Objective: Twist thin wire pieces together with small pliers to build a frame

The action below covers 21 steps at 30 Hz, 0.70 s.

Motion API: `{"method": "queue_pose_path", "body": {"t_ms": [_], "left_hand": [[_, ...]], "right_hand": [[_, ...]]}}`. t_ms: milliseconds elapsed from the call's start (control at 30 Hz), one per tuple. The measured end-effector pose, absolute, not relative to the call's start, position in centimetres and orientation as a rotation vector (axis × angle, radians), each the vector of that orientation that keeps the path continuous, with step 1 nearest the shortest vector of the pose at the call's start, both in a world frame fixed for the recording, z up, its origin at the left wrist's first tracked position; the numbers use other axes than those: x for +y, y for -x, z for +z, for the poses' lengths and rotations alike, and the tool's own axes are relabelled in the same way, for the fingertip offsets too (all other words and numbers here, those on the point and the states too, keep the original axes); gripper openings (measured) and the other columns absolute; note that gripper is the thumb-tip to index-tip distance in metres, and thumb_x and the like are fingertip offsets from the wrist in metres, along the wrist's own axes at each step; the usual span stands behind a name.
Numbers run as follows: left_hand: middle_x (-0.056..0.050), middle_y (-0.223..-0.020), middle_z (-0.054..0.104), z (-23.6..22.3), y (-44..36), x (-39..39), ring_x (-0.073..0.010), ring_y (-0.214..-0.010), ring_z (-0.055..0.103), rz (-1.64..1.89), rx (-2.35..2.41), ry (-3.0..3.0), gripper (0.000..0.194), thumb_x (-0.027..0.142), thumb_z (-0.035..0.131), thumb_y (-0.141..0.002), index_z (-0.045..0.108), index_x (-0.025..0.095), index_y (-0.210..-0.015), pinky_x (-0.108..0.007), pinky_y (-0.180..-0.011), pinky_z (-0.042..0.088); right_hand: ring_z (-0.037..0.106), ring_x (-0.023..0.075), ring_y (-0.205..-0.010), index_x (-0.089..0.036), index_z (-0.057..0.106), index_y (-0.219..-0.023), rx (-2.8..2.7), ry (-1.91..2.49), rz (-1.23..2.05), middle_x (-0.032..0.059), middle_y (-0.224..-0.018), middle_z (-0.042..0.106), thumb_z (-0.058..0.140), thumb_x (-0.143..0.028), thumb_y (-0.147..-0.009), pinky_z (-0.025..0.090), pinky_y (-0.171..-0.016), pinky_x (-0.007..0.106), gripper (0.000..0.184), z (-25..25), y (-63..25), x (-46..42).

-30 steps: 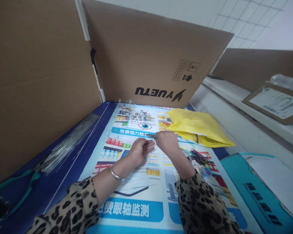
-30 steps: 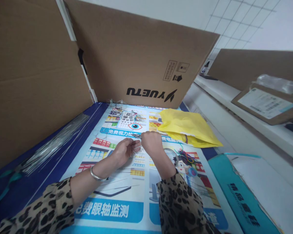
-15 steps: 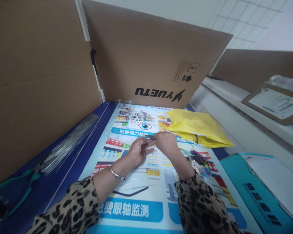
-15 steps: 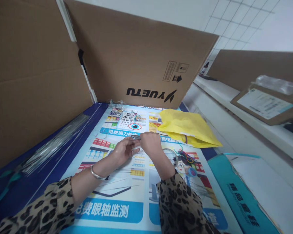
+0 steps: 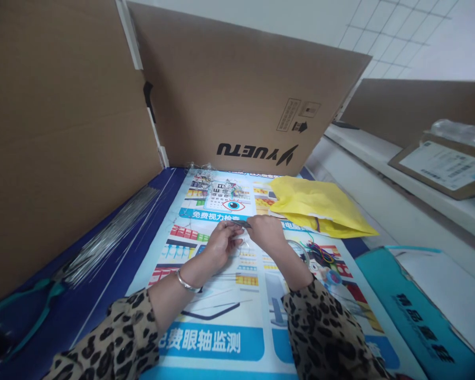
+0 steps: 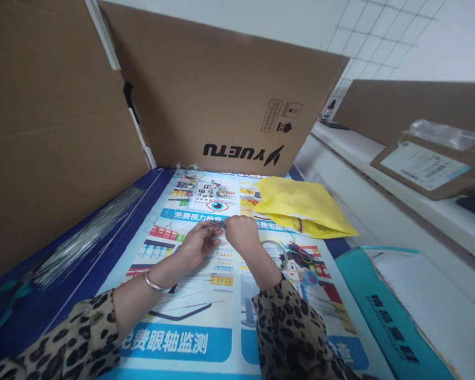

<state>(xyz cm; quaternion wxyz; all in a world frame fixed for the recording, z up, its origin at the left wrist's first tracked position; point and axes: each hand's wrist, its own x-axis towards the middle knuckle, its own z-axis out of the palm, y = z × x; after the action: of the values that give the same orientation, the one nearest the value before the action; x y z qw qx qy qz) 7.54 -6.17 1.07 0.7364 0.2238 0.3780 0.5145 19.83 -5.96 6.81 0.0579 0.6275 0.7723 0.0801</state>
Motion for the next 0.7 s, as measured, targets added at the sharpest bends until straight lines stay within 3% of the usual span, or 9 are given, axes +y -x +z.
{"method": "queue_pose_path", "body": {"t_ms": [300,700], "left_hand": [[-0.001,-0.073,0.056,0.66,-7.26,-6.03,-0.011,-0.065,0.057,1.131,0.854,-0.596,0.015,0.012,0.056,-0.067,0.047,0.018,-0.078,-0.02,-0.048,0.044],[-0.002,-0.074,0.056,1.04,-7.25,-6.14,-0.0118,-0.068,0.057,1.115,0.868,-0.657,0.012,0.01,0.053,-0.068,0.047,0.018,-0.075,-0.021,-0.048,0.045]], "right_hand": [[0.059,0.0194,-0.077,-0.021,0.063,-0.085,2.309,-1.944,0.211,0.0075,-0.082,0.065,0.041,-0.034,-0.081,0.037,-0.063,0.026,0.025,6.76,-20.32,-5.79],[0.057,0.0192,-0.083,-0.019,0.065,-0.085,2.357,-1.884,0.294,0.0093,-0.085,0.064,0.043,-0.025,-0.079,0.035,-0.071,0.028,0.023,7.07,-20.51,-5.83]]}}
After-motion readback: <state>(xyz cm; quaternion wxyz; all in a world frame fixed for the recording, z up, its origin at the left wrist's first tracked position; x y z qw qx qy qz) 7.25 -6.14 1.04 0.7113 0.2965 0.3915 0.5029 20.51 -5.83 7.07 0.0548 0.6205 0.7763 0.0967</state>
